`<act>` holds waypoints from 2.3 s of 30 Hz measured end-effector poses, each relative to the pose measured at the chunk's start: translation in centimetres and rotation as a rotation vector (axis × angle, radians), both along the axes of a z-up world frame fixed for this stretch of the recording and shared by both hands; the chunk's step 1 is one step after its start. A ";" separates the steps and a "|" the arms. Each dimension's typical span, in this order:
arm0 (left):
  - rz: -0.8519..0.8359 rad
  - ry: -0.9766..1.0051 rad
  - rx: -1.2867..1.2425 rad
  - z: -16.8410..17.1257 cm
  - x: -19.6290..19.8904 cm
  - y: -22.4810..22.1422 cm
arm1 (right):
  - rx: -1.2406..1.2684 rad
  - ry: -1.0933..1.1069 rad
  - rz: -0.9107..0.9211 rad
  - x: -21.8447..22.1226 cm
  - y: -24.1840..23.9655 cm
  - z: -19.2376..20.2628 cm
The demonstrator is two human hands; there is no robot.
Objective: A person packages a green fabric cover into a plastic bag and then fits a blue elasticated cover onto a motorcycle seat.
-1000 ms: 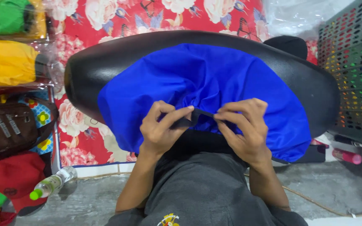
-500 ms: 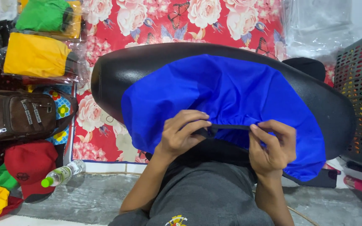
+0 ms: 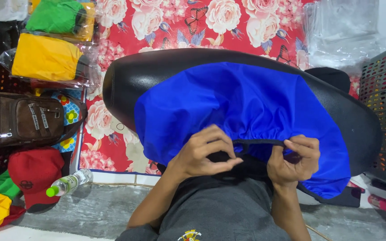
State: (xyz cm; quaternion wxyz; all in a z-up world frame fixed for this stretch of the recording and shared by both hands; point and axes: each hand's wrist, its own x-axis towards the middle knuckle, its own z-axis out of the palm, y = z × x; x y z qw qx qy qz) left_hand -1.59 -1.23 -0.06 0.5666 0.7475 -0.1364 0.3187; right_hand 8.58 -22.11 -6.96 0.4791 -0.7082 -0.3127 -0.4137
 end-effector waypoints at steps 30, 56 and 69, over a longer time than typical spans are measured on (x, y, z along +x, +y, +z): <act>0.528 -0.367 0.330 -3.8 0.0 2.0 | -0.058 -0.150 0.227 1.3 -0.2 2.7; 0.259 0.163 0.243 1.5 1.0 0.0 | -0.024 -0.026 0.176 0.3 1.6 3.7; 0.615 -0.269 0.508 -0.9 1.2 1.2 | -0.136 -0.068 0.167 0.7 0.8 4.5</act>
